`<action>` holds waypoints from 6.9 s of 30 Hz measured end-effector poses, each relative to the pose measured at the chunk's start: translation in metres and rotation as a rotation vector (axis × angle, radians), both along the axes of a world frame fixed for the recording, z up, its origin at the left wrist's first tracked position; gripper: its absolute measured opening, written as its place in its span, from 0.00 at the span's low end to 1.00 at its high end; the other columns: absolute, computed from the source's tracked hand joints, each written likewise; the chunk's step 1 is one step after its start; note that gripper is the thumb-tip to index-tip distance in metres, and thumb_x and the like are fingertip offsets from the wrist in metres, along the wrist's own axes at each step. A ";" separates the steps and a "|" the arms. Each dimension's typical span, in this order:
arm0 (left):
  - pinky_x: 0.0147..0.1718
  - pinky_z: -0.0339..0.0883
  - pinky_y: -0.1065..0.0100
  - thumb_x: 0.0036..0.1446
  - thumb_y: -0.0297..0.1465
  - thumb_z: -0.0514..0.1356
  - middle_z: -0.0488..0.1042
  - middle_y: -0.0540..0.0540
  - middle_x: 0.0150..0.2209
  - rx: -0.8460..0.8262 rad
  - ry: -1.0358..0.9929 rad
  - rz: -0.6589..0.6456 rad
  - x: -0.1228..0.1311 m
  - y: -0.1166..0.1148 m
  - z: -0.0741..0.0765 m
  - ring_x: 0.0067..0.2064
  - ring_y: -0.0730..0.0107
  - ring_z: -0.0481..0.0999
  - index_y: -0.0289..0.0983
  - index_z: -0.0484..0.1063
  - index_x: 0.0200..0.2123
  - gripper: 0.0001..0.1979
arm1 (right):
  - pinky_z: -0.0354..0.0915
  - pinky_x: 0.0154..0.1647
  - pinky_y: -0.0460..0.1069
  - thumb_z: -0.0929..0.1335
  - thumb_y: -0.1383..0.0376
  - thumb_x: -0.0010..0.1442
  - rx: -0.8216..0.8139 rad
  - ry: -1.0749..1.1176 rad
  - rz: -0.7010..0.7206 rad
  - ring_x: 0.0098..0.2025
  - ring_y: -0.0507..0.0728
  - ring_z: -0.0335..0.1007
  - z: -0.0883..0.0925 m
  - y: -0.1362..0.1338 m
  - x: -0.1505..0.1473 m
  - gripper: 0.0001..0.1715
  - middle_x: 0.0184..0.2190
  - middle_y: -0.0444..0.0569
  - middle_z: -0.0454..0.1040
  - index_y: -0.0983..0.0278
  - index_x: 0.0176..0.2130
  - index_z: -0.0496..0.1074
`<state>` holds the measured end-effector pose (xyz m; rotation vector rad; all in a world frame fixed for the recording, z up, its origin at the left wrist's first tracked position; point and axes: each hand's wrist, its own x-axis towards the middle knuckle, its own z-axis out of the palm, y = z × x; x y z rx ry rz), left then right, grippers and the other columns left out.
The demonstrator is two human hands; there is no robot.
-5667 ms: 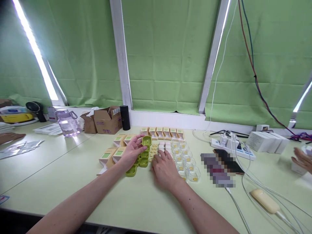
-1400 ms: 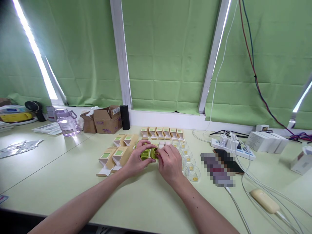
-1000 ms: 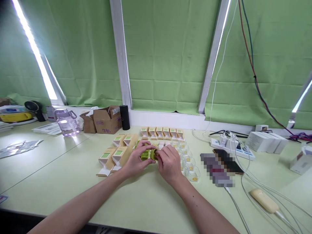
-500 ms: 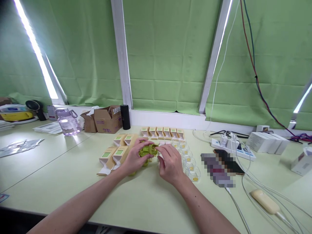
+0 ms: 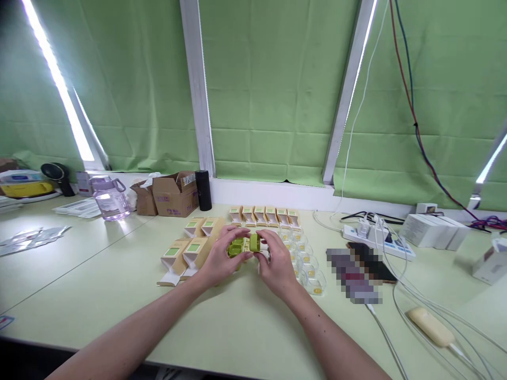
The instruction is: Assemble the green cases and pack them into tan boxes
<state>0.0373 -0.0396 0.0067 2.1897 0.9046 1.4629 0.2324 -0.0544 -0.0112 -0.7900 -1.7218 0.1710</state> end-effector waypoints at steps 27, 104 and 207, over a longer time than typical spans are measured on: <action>0.38 0.71 0.66 0.57 0.41 0.67 0.81 0.43 0.36 -0.420 -0.185 0.031 0.010 0.010 -0.007 0.36 0.66 0.77 0.35 0.80 0.34 0.14 | 0.74 0.57 0.61 0.68 0.71 0.61 0.059 0.008 -0.031 0.56 0.64 0.74 -0.008 0.002 -0.004 0.24 0.54 0.55 0.76 0.57 0.56 0.71; 0.63 0.65 0.48 0.62 0.30 0.65 0.78 0.40 0.54 0.053 -0.050 0.082 0.000 -0.004 0.005 0.64 0.51 0.66 0.41 0.77 0.55 0.18 | 0.73 0.61 0.66 0.65 0.72 0.66 0.163 -0.140 -0.106 0.63 0.67 0.70 0.003 0.006 0.011 0.32 0.59 0.56 0.70 0.54 0.66 0.66; 0.60 0.67 0.47 0.55 0.28 0.72 0.77 0.41 0.49 0.051 0.031 0.076 0.003 0.003 -0.002 0.58 0.50 0.69 0.41 0.77 0.53 0.22 | 0.63 0.24 0.49 0.60 0.34 0.68 -0.573 0.223 0.098 0.21 0.55 0.71 0.015 -0.001 0.004 0.38 0.26 0.50 0.80 0.62 0.30 0.74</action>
